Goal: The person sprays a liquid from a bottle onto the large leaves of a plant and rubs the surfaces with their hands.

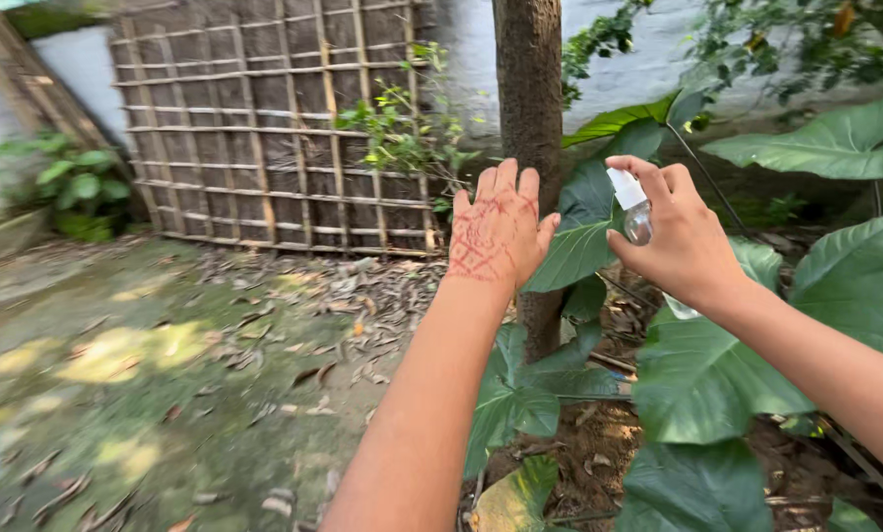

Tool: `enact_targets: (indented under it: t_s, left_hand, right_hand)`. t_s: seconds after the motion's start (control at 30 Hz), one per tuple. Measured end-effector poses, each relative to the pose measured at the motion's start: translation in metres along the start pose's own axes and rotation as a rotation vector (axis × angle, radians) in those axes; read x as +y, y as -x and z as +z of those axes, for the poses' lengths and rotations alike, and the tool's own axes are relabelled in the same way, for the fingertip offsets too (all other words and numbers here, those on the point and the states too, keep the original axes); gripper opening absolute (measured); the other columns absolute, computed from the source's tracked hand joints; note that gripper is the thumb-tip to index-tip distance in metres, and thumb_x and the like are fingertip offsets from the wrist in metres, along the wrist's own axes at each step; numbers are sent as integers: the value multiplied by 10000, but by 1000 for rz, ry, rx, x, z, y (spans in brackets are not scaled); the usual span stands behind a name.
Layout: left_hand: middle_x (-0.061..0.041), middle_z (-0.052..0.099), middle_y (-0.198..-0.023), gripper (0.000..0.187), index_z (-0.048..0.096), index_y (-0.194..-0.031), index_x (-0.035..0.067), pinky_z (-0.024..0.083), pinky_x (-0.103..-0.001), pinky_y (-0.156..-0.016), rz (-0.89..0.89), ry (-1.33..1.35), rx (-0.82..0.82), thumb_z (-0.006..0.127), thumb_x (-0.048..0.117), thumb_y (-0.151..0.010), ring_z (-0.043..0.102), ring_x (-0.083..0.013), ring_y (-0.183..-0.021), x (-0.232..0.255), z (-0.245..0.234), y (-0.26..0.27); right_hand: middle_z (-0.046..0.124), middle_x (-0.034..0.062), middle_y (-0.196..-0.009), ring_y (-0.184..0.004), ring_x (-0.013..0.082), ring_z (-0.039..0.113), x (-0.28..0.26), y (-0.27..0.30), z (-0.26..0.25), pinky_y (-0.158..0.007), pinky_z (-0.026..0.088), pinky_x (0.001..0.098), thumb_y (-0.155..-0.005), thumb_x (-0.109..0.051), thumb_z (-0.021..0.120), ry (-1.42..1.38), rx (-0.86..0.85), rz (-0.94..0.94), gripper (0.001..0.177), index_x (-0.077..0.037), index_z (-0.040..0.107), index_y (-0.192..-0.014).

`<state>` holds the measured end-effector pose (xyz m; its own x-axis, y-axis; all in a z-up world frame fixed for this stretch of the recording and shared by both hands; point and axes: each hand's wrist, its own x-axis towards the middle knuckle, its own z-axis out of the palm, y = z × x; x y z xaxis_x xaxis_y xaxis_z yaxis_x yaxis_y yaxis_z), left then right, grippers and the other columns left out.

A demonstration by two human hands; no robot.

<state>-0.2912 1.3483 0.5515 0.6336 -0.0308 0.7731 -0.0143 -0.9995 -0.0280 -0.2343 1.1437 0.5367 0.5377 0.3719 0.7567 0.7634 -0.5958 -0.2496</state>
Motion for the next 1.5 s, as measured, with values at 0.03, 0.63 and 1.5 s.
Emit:
enact_targets:
  t_s: [0.03, 0.63, 1.5]
  left_hand:
    - [-122, 520, -1383, 546, 574, -1246, 89, 436, -550, -997, 21, 7, -11, 703, 453, -860, 481, -297, -1307, -13, 9, -8]
    - [-123, 513, -1374, 529, 578, -1239, 81, 424, -539, -985, 278, 338, -130, 694, 451, -879, 470, -303, -1293, -170, 160, -69]
    - [-121, 440, -1485, 637, 490, -1379, 103, 411, -555, -1043, 262, 503, -437, 743, 351, -849, 428, -328, -1340, -172, 500, -179]
  right_hand:
    - [526, 181, -1143, -943, 387, 632, -1, -4, 12, -827, 533, 484, -765, -181, 796, 8, 0, 26, 812, -249, 454, -1498]
    - [670, 69, -752, -620, 165, 619, -28, -68, 145, -631, 515, 339, -866, -323, 765, -15, 98, 476, 669, -193, 473, -1453]
    - [708, 167, -724, -661, 350, 714, 206, -155, 283, -648, 533, 442, -832, -100, 691, 229, 32, 603, 539, -155, 515, -1338]
